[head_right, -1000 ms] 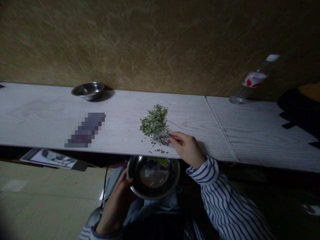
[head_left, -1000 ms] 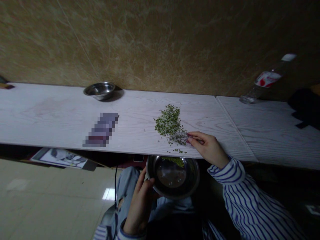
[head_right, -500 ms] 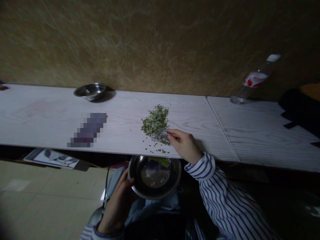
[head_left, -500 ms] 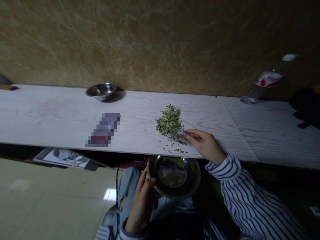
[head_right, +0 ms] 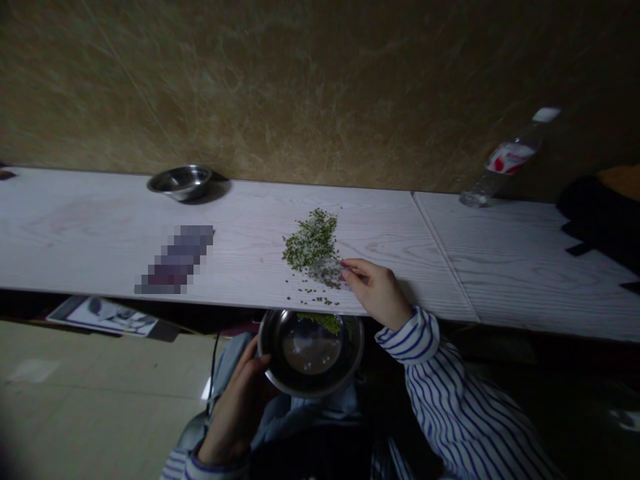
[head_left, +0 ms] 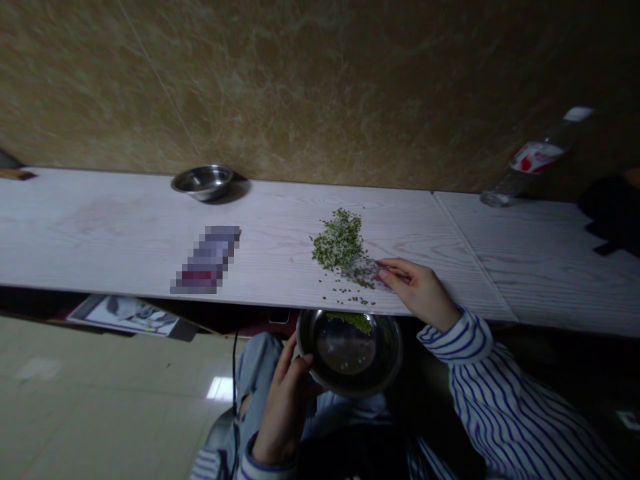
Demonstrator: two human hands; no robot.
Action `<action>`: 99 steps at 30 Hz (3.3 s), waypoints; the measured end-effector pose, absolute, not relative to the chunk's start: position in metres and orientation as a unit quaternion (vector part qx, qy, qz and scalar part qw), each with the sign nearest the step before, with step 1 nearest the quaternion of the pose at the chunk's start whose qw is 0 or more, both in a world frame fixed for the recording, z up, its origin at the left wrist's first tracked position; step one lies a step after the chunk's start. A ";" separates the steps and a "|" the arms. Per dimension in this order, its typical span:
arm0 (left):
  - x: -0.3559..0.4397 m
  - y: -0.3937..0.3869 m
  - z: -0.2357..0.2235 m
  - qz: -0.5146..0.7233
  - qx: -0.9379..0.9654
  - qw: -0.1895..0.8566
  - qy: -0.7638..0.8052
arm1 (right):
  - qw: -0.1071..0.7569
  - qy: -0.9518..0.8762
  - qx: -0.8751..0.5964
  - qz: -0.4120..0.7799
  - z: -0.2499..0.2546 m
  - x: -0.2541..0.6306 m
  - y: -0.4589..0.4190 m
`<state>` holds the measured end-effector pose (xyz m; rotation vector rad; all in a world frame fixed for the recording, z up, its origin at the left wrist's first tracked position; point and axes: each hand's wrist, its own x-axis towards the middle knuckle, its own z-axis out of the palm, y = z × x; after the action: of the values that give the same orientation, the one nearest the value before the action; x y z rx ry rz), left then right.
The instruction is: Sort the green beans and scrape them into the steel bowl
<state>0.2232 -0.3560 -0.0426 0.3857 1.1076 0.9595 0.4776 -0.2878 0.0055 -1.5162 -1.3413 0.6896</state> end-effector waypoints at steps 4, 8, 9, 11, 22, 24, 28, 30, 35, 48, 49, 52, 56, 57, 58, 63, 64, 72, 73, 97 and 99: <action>0.223 -0.356 -0.042 0.438 0.174 0.729 0.496 | 0.469 -0.559 -0.624 0.279 0.004 0.473 -0.283; 0.222 -0.356 -0.042 0.440 0.172 0.726 0.499 | 0.456 -0.576 -0.617 0.283 0.008 0.469 -0.284; 0.222 -0.356 -0.043 0.441 0.170 0.726 0.499 | 0.452 -0.579 -0.616 0.284 0.010 0.469 -0.285; 0.222 -0.355 -0.044 0.440 0.169 0.727 0.500 | 0.445 -0.584 -0.615 0.287 0.012 0.470 -0.287; 0.223 -0.355 -0.042 0.441 0.176 0.721 0.504 | 0.450 -0.570 -0.614 0.311 0.011 0.478 -0.296; 0.223 -0.356 -0.042 0.439 0.179 0.723 0.502 | 0.448 -0.568 -0.613 0.319 0.011 0.479 -0.298; 0.223 -0.356 -0.043 0.438 0.169 0.731 0.496 | 0.460 -0.553 -0.615 0.324 0.010 0.483 -0.302; 0.224 -0.356 -0.044 0.439 0.167 0.732 0.494 | 0.464 -0.546 -0.617 0.326 0.009 0.484 -0.303; 0.227 -0.357 -0.045 0.438 0.172 0.729 0.497 | 0.468 -0.543 -0.613 0.332 0.007 0.480 -0.308; 0.236 -0.361 -0.043 0.441 0.169 0.727 0.498 | 0.489 -0.506 -0.651 0.285 -0.004 0.472 -0.336; 0.236 -0.362 -0.043 0.442 0.165 0.728 0.498 | 0.485 -0.509 -0.652 0.283 -0.005 0.468 -0.337; 0.236 -0.362 -0.040 0.442 0.165 0.731 0.493 | 0.472 -0.526 -0.651 0.276 -0.005 0.458 -0.339; 0.235 -0.361 -0.036 0.443 0.175 0.729 0.491 | 0.455 -0.552 -0.645 0.268 -0.002 0.452 -0.342; 0.234 -0.361 -0.036 0.444 0.177 0.728 0.492 | 0.457 -0.552 -0.644 0.268 -0.002 0.453 -0.341; 0.234 -0.361 -0.037 0.444 0.178 0.725 0.495 | 0.461 -0.548 -0.644 0.268 -0.001 0.455 -0.340; 0.230 -0.360 -0.039 0.452 0.178 0.712 0.507 | 0.495 -0.511 -0.656 0.254 -0.005 0.463 -0.325; 0.229 -0.360 -0.040 0.456 0.178 0.712 0.503 | 0.496 -0.509 -0.656 0.255 -0.006 0.463 -0.322; 0.220 -0.356 -0.037 0.473 0.183 0.703 0.498 | 0.482 -0.529 -0.642 0.274 -0.009 0.448 -0.309; 0.219 -0.356 -0.037 0.475 0.185 0.701 0.499 | 0.480 -0.532 -0.641 0.277 -0.008 0.445 -0.309; 0.210 -0.354 -0.039 0.468 0.184 0.697 0.511 | 0.500 -0.514 -0.644 0.268 -0.005 0.442 -0.289; 0.208 -0.353 -0.040 0.470 0.183 0.696 0.511 | 0.501 -0.519 -0.637 0.272 -0.006 0.440 -0.286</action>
<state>0.2081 -0.3535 -0.0397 0.4087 1.1400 1.0476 0.4399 -0.2859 -0.0056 -1.5392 -1.2538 0.6573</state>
